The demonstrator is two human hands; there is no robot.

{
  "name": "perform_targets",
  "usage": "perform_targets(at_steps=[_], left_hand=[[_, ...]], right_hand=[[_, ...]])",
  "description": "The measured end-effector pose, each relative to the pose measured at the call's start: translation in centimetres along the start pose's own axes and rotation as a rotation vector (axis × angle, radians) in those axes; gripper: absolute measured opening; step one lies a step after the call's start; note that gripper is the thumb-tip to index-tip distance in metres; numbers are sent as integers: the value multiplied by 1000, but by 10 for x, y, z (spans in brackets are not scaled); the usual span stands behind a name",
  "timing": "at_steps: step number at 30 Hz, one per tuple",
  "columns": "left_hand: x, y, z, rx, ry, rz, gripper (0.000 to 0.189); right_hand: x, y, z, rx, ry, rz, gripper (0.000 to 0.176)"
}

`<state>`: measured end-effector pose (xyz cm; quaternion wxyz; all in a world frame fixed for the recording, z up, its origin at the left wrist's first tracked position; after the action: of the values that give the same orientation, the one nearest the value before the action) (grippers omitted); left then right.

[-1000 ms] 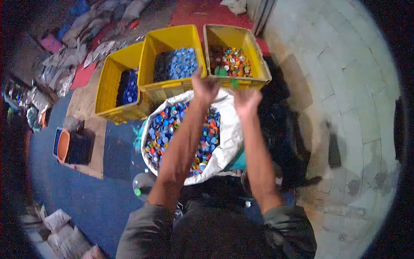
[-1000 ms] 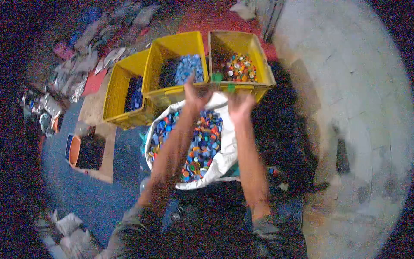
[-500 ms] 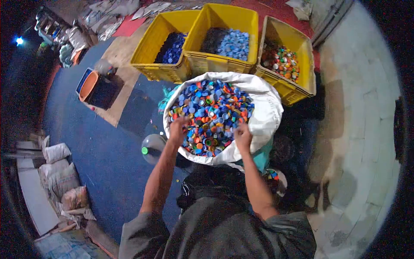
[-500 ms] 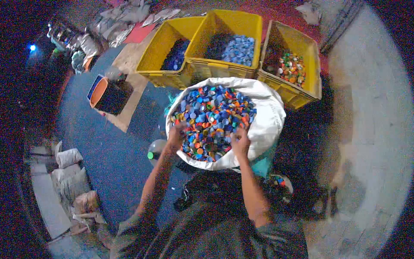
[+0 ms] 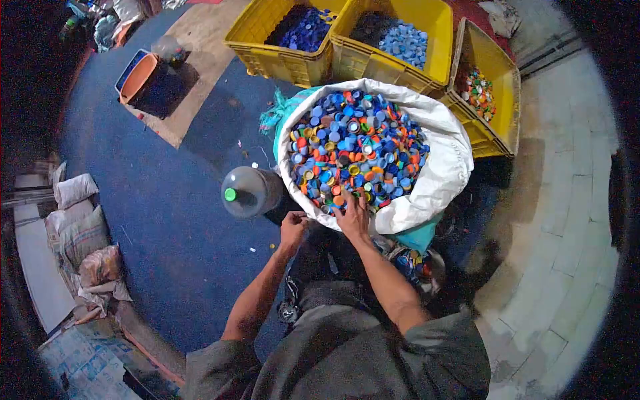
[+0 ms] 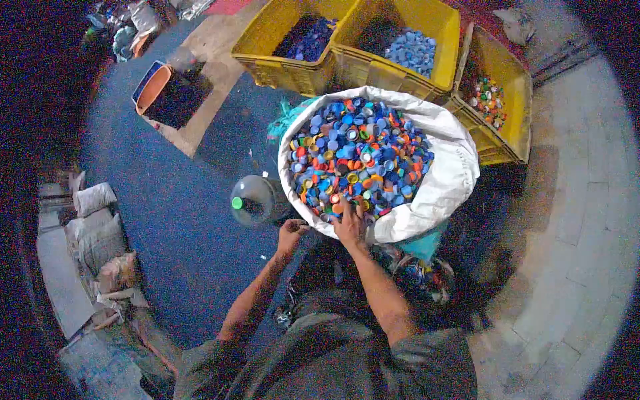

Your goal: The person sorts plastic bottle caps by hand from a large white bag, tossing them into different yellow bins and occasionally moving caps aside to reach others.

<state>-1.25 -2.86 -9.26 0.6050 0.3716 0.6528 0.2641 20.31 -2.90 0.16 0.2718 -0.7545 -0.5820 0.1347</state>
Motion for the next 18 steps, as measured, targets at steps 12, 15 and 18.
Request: perform_targets(at_steps=[12,15,18], left_hand=[[0,20,-4,139,-10,99,23],[-1,34,3,122,-15,129,22],[2,41,17,70,-44,132,23]], right_hand=[[3,2,10,-22,109,79,51],[0,17,4,207,111,208,48],[-7,37,4,623,101,445,40]])
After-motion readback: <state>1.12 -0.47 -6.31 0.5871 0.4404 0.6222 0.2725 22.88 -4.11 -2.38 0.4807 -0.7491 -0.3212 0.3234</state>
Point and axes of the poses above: each hand's wrist, its own x-axis towards the middle knuckle, its own z-axis out of the palm, y = z × x, the point moved 10 cm from there along x, towards the middle knuckle, and after that the axes turned 2 degrees about y, right-handed, at the moved point
